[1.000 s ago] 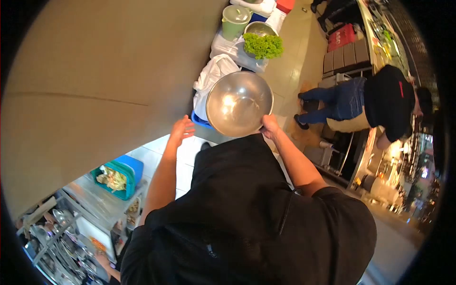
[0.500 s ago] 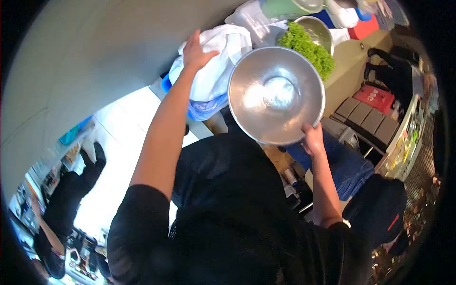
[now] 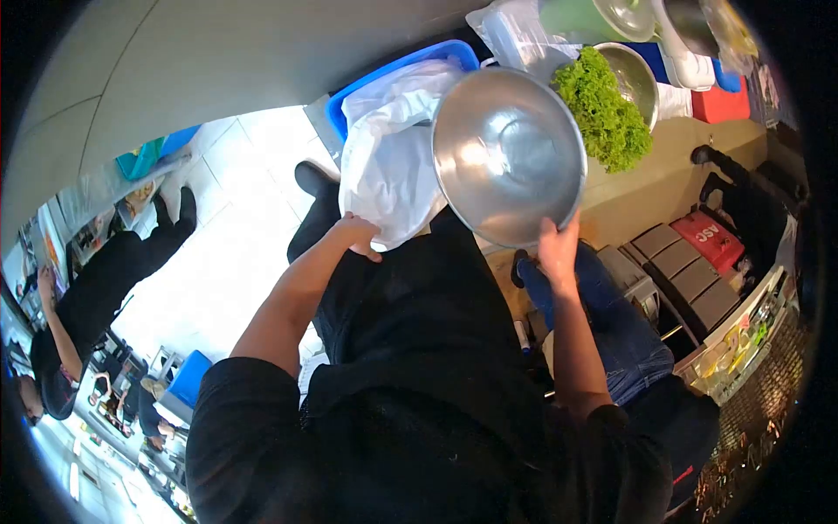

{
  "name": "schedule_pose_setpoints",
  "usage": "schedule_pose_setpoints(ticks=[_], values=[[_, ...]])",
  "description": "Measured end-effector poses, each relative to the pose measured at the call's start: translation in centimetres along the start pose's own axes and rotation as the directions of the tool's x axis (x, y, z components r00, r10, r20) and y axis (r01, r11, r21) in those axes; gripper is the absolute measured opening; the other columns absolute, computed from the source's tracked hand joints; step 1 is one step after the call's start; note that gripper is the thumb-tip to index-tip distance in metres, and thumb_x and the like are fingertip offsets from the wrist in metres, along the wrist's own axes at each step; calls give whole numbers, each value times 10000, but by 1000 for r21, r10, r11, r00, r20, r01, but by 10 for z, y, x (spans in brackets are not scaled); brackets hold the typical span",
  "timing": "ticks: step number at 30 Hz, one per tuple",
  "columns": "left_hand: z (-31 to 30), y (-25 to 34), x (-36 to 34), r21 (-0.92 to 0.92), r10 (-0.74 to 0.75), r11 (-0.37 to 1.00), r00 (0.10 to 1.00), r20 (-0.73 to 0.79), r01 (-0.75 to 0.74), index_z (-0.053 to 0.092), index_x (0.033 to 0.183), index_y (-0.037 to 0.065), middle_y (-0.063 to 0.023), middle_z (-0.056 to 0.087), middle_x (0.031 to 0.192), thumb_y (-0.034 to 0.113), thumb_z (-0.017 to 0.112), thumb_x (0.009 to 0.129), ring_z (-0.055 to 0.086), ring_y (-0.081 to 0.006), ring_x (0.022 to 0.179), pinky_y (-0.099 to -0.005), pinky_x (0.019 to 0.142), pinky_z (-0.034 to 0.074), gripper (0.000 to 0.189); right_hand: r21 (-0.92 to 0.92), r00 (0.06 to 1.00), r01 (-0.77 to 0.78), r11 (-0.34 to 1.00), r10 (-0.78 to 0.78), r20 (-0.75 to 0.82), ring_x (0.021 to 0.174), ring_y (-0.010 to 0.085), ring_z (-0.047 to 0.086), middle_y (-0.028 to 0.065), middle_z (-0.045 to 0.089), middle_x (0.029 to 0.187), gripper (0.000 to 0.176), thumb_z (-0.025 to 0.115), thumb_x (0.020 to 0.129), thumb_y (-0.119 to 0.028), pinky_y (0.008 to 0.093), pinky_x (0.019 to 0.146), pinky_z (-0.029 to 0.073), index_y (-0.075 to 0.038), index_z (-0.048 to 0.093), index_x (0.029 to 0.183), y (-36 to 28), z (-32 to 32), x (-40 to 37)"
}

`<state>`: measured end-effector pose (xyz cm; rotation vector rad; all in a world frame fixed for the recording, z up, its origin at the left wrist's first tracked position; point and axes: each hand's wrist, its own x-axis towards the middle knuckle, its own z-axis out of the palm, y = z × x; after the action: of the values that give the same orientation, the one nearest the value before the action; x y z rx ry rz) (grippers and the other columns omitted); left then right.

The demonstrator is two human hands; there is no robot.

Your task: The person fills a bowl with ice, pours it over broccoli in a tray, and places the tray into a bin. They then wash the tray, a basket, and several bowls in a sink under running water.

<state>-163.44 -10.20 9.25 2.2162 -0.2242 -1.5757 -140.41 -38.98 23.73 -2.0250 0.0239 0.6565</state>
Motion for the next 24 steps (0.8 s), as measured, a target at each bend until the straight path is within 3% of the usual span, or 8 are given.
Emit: schedule_pose_setpoints(ticks=[2, 6, 9, 12, 13, 14, 17, 24], values=[[14, -7, 8, -312, -101, 950, 952, -288, 7, 608, 1181, 96, -127, 625, 1150, 511, 689, 750, 586, -309, 1082, -394, 937, 440, 604, -10, 996, 87, 996, -87, 31, 1248, 316, 437, 238, 429, 1340, 705, 432, 773, 41, 351, 1040, 328, 27, 183, 1433, 6, 20, 15], [-28, -18, 18, -552, -546, 830, 314, -777, 77, 573, 1181, 70, -171, 588, 1118, 336, 657, 812, 549, -335, 1060, -442, 913, 425, 462, -27, 986, 160, 987, -158, 53, 1262, 328, 427, 251, 399, 1367, 721, 439, 773, 57, 354, 1046, 325, 25, 167, 1439, 4, 70, 34], [-66, -36, 37, -759, -830, 549, 125, -543, 351, 509, 1242, 79, -164, 507, 1255, 320, 700, 756, 447, -344, 1191, -467, 917, 407, 575, -48, 976, 219, 975, -218, 27, 1249, 276, 415, 191, 410, 1352, 667, 417, 769, 82, 355, 1053, 314, -3, 269, 1414, 9, 103, 55], [-13, -130, 117, -780, -669, 586, 674, -313, 219, 607, 1100, 31, -205, 599, 1150, 238, 703, 722, 577, -332, 1051, -410, 849, 467, 442, -19, 975, 184, 983, -180, 133, 1217, 263, 448, 169, 443, 1334, 650, 441, 771, 85, 359, 1033, 342, -11, 310, 1400, 23, 119, 70], [35, -176, 167, -756, -633, 655, 534, -561, -17, 677, 975, 67, -229, 657, 903, 288, 630, 793, 640, -370, 889, -415, 759, 516, 289, 162, 984, 61, 985, -87, 157, 1192, 257, 470, 160, 475, 1305, 631, 455, 773, 81, 361, 1015, 361, -14, 337, 1385, 29, 125, 75], [61, -239, 175, -676, -506, 737, 674, -538, 14, 651, 972, 34, -190, 658, 971, 227, 618, 780, 642, -285, 851, -366, 746, 502, 273, 331, 980, -67, 941, 0, 198, 1168, 252, 491, 151, 506, 1276, 612, 470, 775, 76, 363, 998, 381, -16, 365, 1371, 34, 130, 80], [-27, -224, 77, -738, -680, 122, 486, -549, -663, 616, 1095, 81, -59, 639, 1018, 266, 470, 947, 604, -184, 955, -340, 800, 471, 278, 338, 946, -164, 927, 50, 321, 1115, 243, 528, 145, 561, 1208, 571, 498, 774, 68, 360, 960, 414, -12, 417, 1334, 31, 147, 92], [-53, -199, -77, -844, -867, -153, 480, -135, -514, 370, 1373, 40, -145, 442, 1375, 494, 670, 809, 442, -274, 1237, -430, 997, 341, 784, 209, 792, -48, 977, -91, 604, 1131, 235, 542, 153, 583, 1222, 629, 564, 719, -41, 307, 957, 414, -61, 458, 1338, 40, 293, 119]])
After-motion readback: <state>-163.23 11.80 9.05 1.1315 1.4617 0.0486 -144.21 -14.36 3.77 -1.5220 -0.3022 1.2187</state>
